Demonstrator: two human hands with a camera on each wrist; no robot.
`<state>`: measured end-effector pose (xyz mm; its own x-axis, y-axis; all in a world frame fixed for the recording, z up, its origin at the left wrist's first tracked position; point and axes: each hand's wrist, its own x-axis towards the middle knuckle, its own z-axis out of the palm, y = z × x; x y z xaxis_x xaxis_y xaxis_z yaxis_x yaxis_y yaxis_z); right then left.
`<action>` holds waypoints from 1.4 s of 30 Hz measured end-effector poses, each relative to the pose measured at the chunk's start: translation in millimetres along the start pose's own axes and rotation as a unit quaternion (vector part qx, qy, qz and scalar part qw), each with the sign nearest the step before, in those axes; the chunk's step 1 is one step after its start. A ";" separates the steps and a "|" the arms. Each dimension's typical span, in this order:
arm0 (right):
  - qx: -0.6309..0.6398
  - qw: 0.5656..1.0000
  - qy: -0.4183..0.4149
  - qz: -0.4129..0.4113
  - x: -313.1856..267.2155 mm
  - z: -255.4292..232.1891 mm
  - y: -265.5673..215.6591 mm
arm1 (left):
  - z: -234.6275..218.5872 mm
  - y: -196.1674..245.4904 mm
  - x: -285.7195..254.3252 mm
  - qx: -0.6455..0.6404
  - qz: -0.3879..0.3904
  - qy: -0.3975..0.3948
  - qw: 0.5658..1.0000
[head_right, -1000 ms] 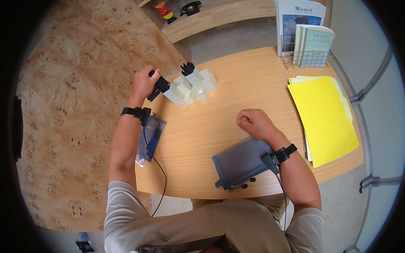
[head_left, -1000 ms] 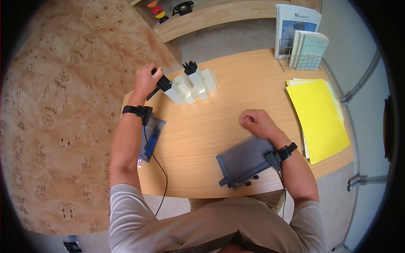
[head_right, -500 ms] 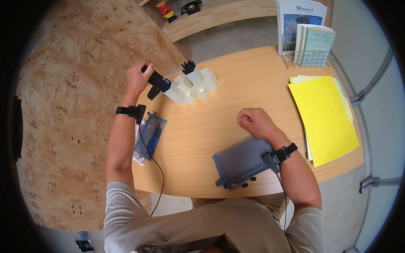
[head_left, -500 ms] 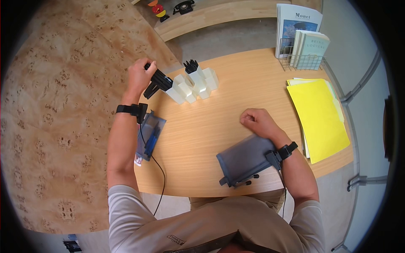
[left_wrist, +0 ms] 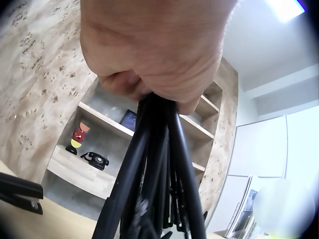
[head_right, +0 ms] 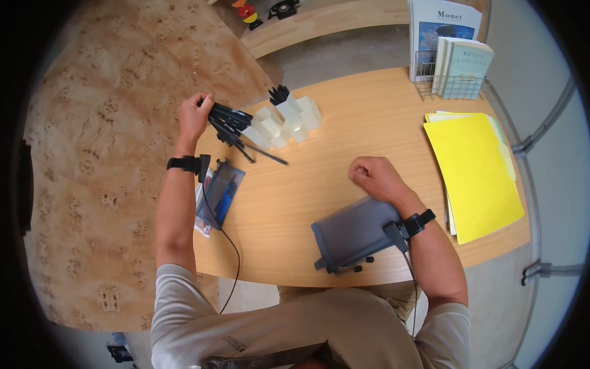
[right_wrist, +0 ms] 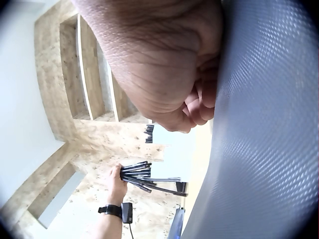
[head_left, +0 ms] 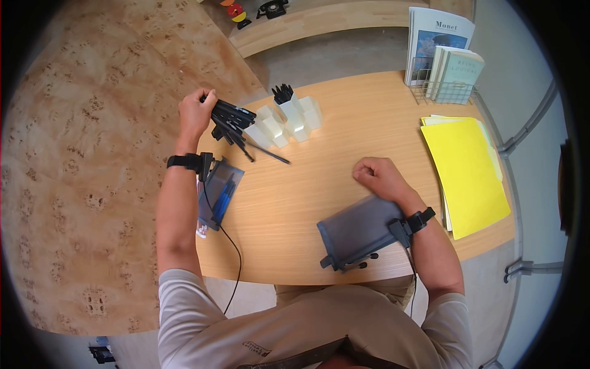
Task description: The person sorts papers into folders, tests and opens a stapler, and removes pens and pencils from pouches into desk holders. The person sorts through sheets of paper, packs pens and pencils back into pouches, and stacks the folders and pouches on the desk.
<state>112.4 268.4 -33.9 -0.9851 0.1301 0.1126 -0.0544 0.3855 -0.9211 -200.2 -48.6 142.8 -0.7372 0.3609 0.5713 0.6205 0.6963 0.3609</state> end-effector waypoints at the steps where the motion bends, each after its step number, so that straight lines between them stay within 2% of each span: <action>1: -0.005 1.000 -0.001 -0.001 -0.3 -0.1 -1.7 | 3.8 -7.1 -4.5 -0.012 -0.013 0.006 1.000; 6: 0.009 1.000 -0.009 0.009 0.0 1.0 -4.2 | 13.4 -32.7 -20.1 -0.057 -0.055 0.039 0.996; 8: -0.001 1.000 -0.009 0.011 -0.1 0.6 -5.7 | 19.0 -54.0 -20.5 -0.152 -0.089 0.085 0.981; 9: 0.000 1.000 -0.011 0.011 -0.1 0.9 -5.3 | 19.1 -61.4 -22.5 -0.152 -0.091 0.085 0.981; 11: 0.007 1.000 -0.001 0.013 -0.7 2.1 -3.9 | 18.2 -76.5 -28.2 -0.305 -0.193 0.100 0.927; 12: 0.008 1.000 -0.003 0.013 -0.5 2.1 -3.2 | 17.9 -83.5 -32.1 -0.304 -0.194 0.100 0.927; 14: 0.008 1.000 -0.002 0.008 -0.2 1.9 -1.6 | 16.7 -91.1 -43.5 -0.432 -0.243 0.125 0.859; 15: 0.008 1.000 -0.004 0.010 -0.5 2.1 -1.7 | 15.7 -91.7 -50.0 -0.431 -0.245 0.125 0.859; 17: 0.001 1.000 -0.002 0.006 -0.2 1.7 -2.8 | 13.7 -89.5 -66.3 -0.525 -0.338 0.113 0.773; 18: 0.002 1.000 -0.003 0.008 -0.3 1.9 -2.2 | 13.7 -87.2 -79.2 -0.524 -0.340 0.113 0.773; 20: -0.001 1.000 -0.003 0.003 0.3 1.9 -0.9 | 16.4 -78.1 -110.3 -0.550 -0.338 0.014 0.763; 22: 0.000 1.000 -0.002 0.004 0.0 2.3 -1.6 | 21.5 -51.4 -140.3 -0.553 -0.376 -0.069 0.740; 23: 0.000 1.000 0.000 0.002 0.0 2.4 -2.3 | 24.0 -47.6 -152.5 -0.552 -0.378 -0.067 0.740; 25: 0.006 1.000 -0.001 0.006 -0.5 2.9 -3.6 | 30.2 -44.8 -175.5 -0.475 -0.321 -0.270 0.774; 27: 0.009 1.000 -0.003 0.009 0.6 3.6 -4.2 | 42.5 -32.5 -187.6 -0.375 -0.259 -0.328 0.827; 28: 0.003 1.000 -0.007 0.012 1.2 3.3 -4.4 | 47.5 -28.3 -188.8 -0.321 -0.240 -0.359 0.843; 29: -0.004 1.000 -0.010 0.016 0.3 1.5 -3.9 | 49.5 -20.9 -187.7 -0.324 -0.242 -0.359 0.841; 31: -0.002 1.000 -0.009 0.017 -0.7 1.6 -0.6 | 51.3 -1.2 -183.2 -0.183 -0.183 -0.390 0.884; 32: 0.007 1.000 -0.008 0.011 0.5 1.9 -0.1 | 57.0 0.9 -184.4 -0.185 -0.182 -0.389 0.884; 34: 0.010 1.000 -0.008 0.017 0.1 1.9 -1.5 | 67.0 3.5 -187.4 -0.120 -0.114 -0.333 0.928; 36: 0.014 1.000 -0.006 0.024 0.6 1.3 -1.7 | 62.1 22.0 -187.9 -0.097 -0.101 -0.311 0.940; 38: 0.015 1.000 -0.009 0.021 0.5 1.5 -0.4 | 62.1 26.2 -189.2 -0.081 -0.053 -0.233 0.968; 39: 0.016 1.000 -0.008 0.021 0.0 1.8 -0.9 | 62.3 23.5 -188.7 -0.080 -0.052 -0.235 0.967; 41: 0.010 1.000 -0.006 0.013 0.1 1.6 -3.8 | 59.8 12.1 -184.8 -0.103 -0.047 -0.135 0.984; 42: 0.011 1.000 -0.004 0.013 0.6 1.6 -3.1 | 55.1 7.6 -175.3 -0.102 -0.045 -0.136 0.984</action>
<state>111.7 265.8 -31.6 -0.9876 0.1316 0.0860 -0.0330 0.3614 -0.9318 -81.0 -72.3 4.8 -0.8182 0.4760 0.3226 0.5706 0.6032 0.5573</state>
